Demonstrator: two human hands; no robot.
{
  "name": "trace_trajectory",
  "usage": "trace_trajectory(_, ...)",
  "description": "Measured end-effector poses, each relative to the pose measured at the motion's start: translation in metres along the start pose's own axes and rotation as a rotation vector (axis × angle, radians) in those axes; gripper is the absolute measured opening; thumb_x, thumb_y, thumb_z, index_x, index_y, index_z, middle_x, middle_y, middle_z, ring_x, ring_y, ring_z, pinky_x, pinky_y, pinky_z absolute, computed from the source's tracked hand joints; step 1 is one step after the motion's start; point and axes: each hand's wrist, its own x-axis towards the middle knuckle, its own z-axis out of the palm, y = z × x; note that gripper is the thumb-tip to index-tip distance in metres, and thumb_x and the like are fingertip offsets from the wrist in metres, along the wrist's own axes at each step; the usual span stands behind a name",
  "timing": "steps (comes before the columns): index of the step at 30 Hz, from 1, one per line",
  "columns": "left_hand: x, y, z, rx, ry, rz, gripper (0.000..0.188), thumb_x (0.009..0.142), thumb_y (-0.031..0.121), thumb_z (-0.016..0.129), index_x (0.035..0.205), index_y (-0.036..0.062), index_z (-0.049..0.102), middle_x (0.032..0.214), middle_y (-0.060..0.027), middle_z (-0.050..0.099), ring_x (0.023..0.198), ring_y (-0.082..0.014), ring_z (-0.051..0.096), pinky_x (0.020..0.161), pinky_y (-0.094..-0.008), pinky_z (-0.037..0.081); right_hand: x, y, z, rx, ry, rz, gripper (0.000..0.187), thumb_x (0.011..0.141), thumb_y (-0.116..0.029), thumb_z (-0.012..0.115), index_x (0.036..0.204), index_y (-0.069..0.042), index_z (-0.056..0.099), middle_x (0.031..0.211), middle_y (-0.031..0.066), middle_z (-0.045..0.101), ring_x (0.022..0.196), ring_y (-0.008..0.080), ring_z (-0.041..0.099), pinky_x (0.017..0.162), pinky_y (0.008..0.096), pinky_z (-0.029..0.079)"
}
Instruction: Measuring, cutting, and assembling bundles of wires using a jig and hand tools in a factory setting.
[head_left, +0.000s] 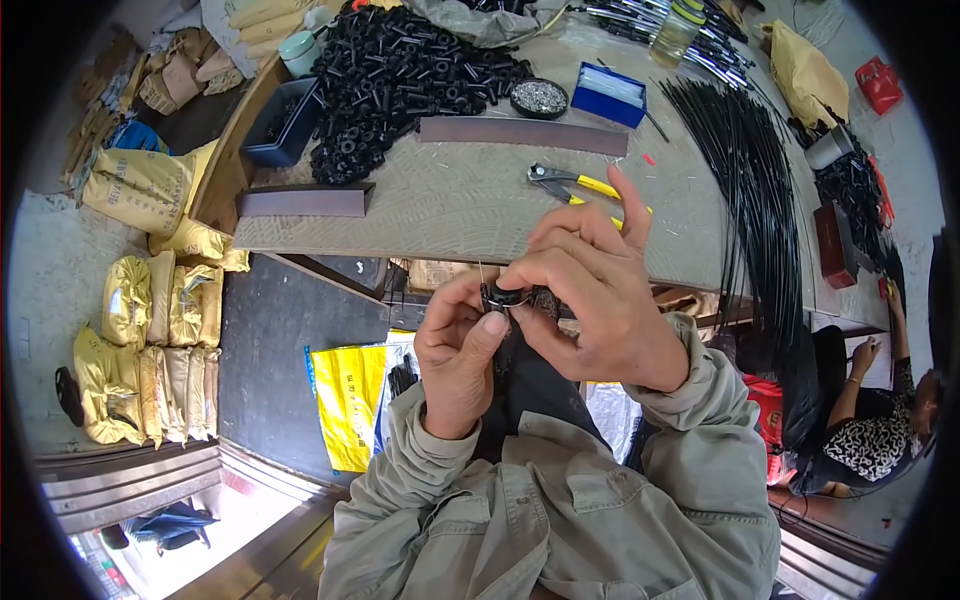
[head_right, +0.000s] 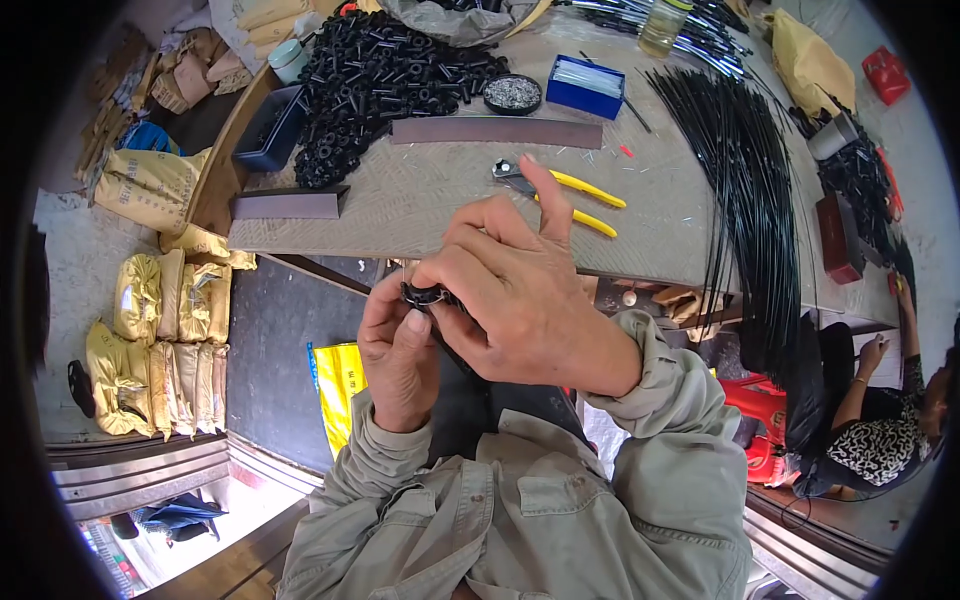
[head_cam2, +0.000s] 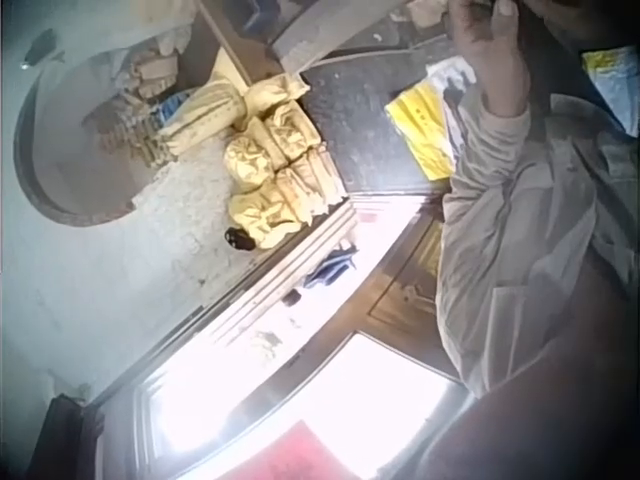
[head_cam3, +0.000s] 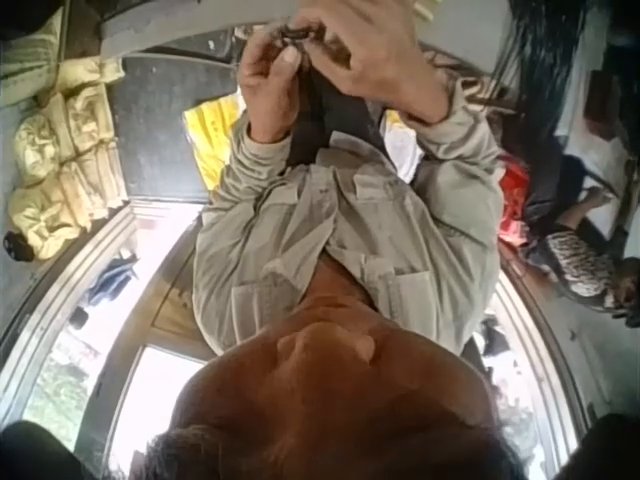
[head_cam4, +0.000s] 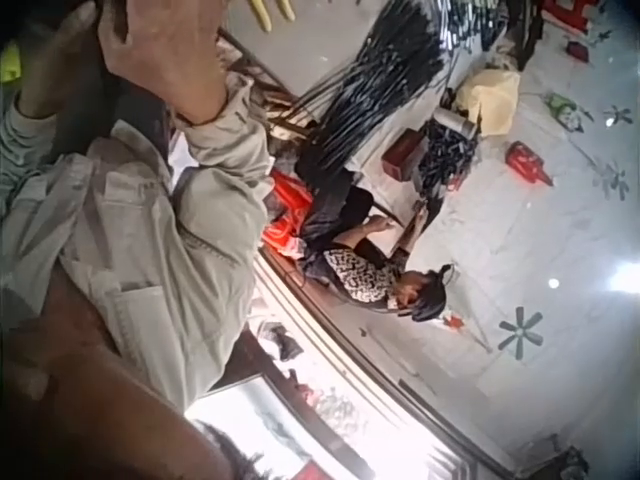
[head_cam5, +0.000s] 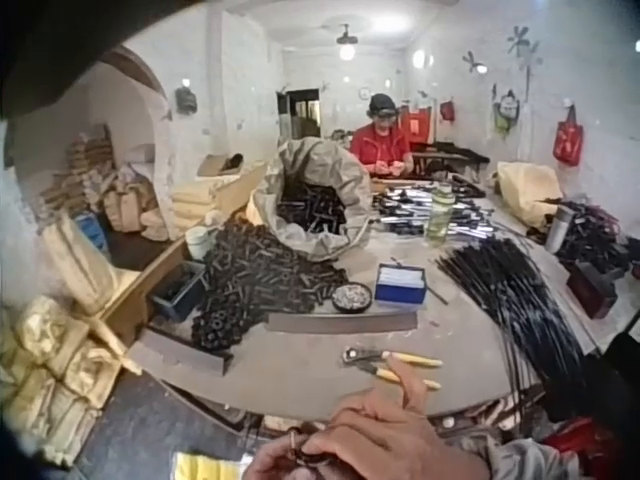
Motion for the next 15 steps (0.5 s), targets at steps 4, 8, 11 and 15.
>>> trace_trajectory(4,0.001,0.001,0.002,0.07,0.003,0.089,0.03,0.08,0.0,0.063,0.108,-0.0026,0.054,0.098,-0.0039,0.056,0.088,-0.0108,0.052,0.082,-0.0245,0.042,-0.004,0.005,0.003,0.102,0.05,-0.036,0.024,0.057,-0.005,0.069,0.079,-0.012,0.061,0.075,-0.0029,0.057,0.085,0.0186,0.055,0.104,0.0516,0.013)
trace_trajectory(8,0.0,0.002,0.004,0.133,0.007,0.129,0.032,0.079,0.003,0.064,0.109,-0.002,0.054,0.098,-0.0047,0.057,0.086,-0.0116,0.053,0.08,-0.0244,0.042,-0.01,0.004,0.014,0.037,0.165,-0.126,0.023,0.061,-0.008,0.072,0.081,-0.009,0.062,0.079,0.0003,0.058,0.086,0.0185,0.055,0.103,0.0461,0.019)
trace_trajectory(11,-0.003,0.003,-0.003,0.165,0.046,0.135,0.03,0.079,0.01,0.065,0.106,-0.0004,0.055,0.1,-0.0061,0.058,0.085,-0.0124,0.055,0.078,-0.0249,0.043,-0.02,0.002,0.042,0.971,0.403,0.516,0.022,0.065,-0.011,0.074,0.082,-0.005,0.061,0.082,0.0048,0.058,0.087,0.0163,0.055,0.096,0.0363,0.032)
trace_trajectory(15,-0.009,0.011,-0.014,0.127,-0.027,0.179,0.028,0.079,0.016,0.067,0.1,0.0004,0.055,0.094,-0.0047,0.056,0.078,-0.012,0.053,0.073,-0.0233,0.043,-0.045,0.005,0.054,1.298,0.024,0.544,0.022,0.07,-0.011,0.074,0.082,-0.001,0.059,0.083,0.0086,0.058,0.086,0.0139,0.054,0.082,0.027,0.04)
